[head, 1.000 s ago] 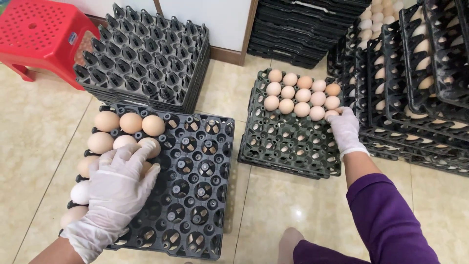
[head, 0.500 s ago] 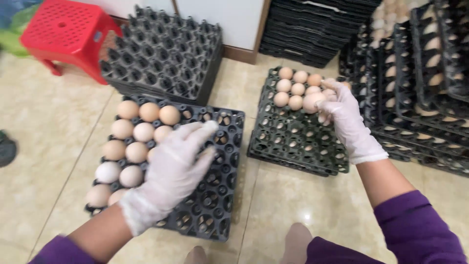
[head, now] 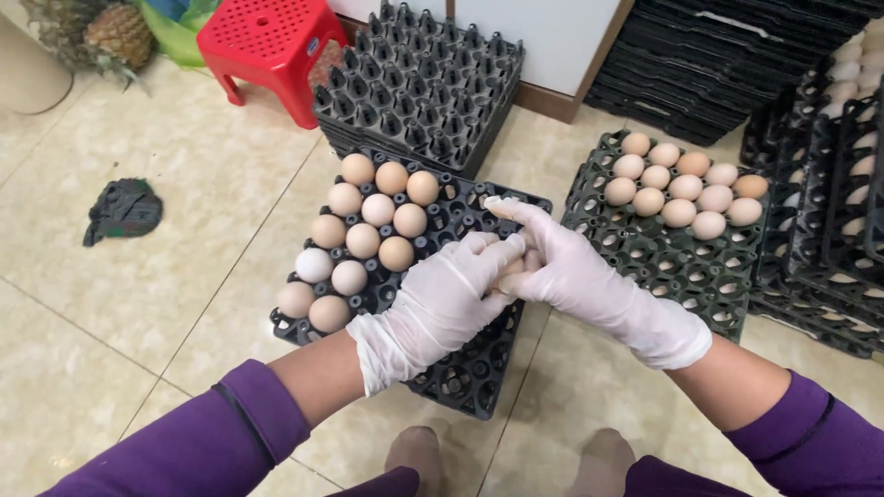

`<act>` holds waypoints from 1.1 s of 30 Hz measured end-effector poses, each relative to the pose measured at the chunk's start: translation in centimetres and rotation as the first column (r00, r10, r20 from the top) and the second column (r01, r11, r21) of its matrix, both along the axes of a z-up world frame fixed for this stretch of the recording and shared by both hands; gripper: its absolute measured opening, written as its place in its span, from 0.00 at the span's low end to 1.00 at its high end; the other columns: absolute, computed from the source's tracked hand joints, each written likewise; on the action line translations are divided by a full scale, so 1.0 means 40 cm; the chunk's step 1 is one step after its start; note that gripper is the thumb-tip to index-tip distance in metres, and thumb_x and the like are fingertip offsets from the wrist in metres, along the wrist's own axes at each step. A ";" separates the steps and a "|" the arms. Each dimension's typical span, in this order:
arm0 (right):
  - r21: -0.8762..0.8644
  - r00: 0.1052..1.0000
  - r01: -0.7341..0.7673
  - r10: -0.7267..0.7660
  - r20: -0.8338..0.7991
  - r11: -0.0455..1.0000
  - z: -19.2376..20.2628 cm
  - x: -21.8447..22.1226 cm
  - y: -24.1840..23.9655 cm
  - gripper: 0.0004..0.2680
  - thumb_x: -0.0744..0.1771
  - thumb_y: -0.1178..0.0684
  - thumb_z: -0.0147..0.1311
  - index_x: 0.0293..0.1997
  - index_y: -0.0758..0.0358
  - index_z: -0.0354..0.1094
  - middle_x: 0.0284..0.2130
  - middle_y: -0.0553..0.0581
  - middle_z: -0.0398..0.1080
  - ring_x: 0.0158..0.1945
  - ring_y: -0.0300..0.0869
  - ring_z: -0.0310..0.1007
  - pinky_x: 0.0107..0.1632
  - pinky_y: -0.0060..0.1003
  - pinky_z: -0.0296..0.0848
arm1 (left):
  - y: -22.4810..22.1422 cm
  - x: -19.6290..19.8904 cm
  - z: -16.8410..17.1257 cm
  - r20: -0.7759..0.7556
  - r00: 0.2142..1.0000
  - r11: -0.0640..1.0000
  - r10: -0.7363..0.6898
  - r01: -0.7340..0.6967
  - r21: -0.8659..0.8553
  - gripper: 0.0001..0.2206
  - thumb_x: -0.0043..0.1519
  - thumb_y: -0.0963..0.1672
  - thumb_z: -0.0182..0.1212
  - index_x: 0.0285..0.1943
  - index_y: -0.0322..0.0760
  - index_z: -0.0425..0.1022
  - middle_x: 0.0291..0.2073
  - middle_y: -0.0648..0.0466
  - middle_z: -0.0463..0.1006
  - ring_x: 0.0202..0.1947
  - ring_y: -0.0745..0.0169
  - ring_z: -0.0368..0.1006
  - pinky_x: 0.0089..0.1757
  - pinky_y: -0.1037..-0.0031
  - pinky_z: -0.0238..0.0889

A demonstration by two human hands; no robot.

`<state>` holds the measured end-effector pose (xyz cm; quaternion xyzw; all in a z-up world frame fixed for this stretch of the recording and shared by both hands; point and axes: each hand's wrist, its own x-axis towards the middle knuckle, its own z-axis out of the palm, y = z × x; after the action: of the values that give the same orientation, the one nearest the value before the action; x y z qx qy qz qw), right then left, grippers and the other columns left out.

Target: Organizing and sorting eggs into plastic trays on the floor.

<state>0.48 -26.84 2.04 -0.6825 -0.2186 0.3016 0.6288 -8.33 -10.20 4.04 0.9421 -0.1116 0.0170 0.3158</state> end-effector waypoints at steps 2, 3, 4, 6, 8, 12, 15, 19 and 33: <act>-0.018 1.000 0.024 -0.024 -0.001 1.000 -0.026 -0.007 0.019 0.37 0.55 0.71 0.63 0.73 0.52 0.57 0.33 0.58 0.80 0.20 0.32 0.71 0.21 0.20 0.70 | 0.022 -0.011 -0.004 -0.003 1.000 1.000 0.021 -0.021 -0.006 0.26 0.57 0.46 0.65 0.67 0.49 0.68 0.52 0.51 0.74 0.51 0.38 0.76 0.47 0.55 0.73; -0.036 0.999 0.054 -0.054 -0.001 0.998 -0.039 -0.011 0.027 0.36 0.55 0.70 0.65 0.72 0.53 0.59 0.34 0.60 0.80 0.18 0.34 0.70 0.18 0.22 0.71 | 0.031 -0.017 -0.005 -0.005 0.999 0.999 0.037 -0.037 -0.012 0.25 0.56 0.46 0.65 0.65 0.49 0.70 0.51 0.51 0.75 0.51 0.39 0.76 0.46 0.56 0.74; -0.037 0.999 0.050 -0.050 -0.003 0.998 -0.039 -0.008 0.028 0.36 0.55 0.70 0.65 0.72 0.53 0.59 0.34 0.60 0.80 0.18 0.34 0.70 0.18 0.22 0.71 | 0.046 -0.019 -0.007 -0.007 0.999 0.999 0.041 -0.041 -0.013 0.25 0.56 0.46 0.65 0.65 0.49 0.70 0.51 0.51 0.75 0.51 0.39 0.76 0.46 0.56 0.74; -0.037 0.999 0.047 -0.047 -0.008 0.998 -0.043 -0.002 0.029 0.37 0.55 0.67 0.66 0.73 0.50 0.58 0.34 0.61 0.78 0.16 0.37 0.72 0.16 0.25 0.71 | 0.074 -0.024 -0.014 0.038 0.995 0.996 0.090 -0.089 -0.016 0.26 0.56 0.48 0.66 0.66 0.51 0.71 0.51 0.51 0.76 0.54 0.41 0.76 0.50 0.55 0.72; -0.056 0.998 0.061 -0.059 0.032 0.997 0.020 -0.001 0.023 0.35 0.57 0.66 0.65 0.73 0.52 0.57 0.34 0.62 0.77 0.17 0.37 0.71 0.16 0.26 0.70 | 0.133 -0.034 -0.023 -0.051 0.973 0.974 0.226 -0.224 0.046 0.26 0.55 0.51 0.65 0.66 0.58 0.70 0.52 0.57 0.76 0.55 0.52 0.75 0.52 0.61 0.70; 0.023 0.988 0.145 -0.146 0.043 0.989 0.010 0.058 -0.038 0.27 0.63 0.58 0.59 0.72 0.64 0.53 0.36 0.63 0.75 0.17 0.37 0.71 0.14 0.25 0.65 | 0.233 -0.062 -0.032 -0.088 0.908 0.909 0.409 -0.414 -0.042 0.26 0.54 0.47 0.67 0.65 0.50 0.74 0.54 0.51 0.78 0.59 0.49 0.73 0.57 0.63 0.66; -0.012 0.975 0.221 -0.221 0.020 0.975 -0.024 0.098 -0.080 0.24 0.65 0.59 0.55 0.70 0.67 0.56 0.35 0.63 0.76 0.14 0.37 0.69 0.10 0.22 0.61 | 0.245 -0.069 -0.059 -0.048 0.894 0.890 0.446 -0.437 0.128 0.27 0.52 0.50 0.69 0.63 0.55 0.74 0.51 0.59 0.77 0.56 0.59 0.74 0.55 0.66 0.65; -0.075 0.958 0.285 -0.286 -0.001 0.956 -0.014 0.099 -0.089 0.23 0.64 0.59 0.54 0.68 0.71 0.56 0.34 0.62 0.77 0.12 0.35 0.67 0.09 0.22 0.61 | 0.269 -0.088 -0.122 -0.117 0.898 0.902 0.423 -0.406 0.147 0.24 0.53 0.48 0.69 0.61 0.51 0.76 0.49 0.52 0.78 0.56 0.48 0.75 0.55 0.61 0.68; -0.198 0.776 0.608 -0.628 -0.058 0.769 -0.187 0.233 -0.348 0.19 0.65 0.58 0.50 0.66 0.64 0.63 0.36 0.54 0.74 0.21 0.31 0.63 0.20 0.21 0.55 | 0.266 -0.120 -0.133 0.273 0.949 0.796 0.158 -0.286 0.534 0.13 0.55 0.53 0.63 0.46 0.52 0.80 0.45 0.63 0.80 0.44 0.51 0.76 0.52 0.58 0.63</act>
<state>9.79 -40.76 -5.44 -0.7473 0.0830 0.1359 0.6451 -13.13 0.43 -1.29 0.9920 -0.0333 0.1218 0.0033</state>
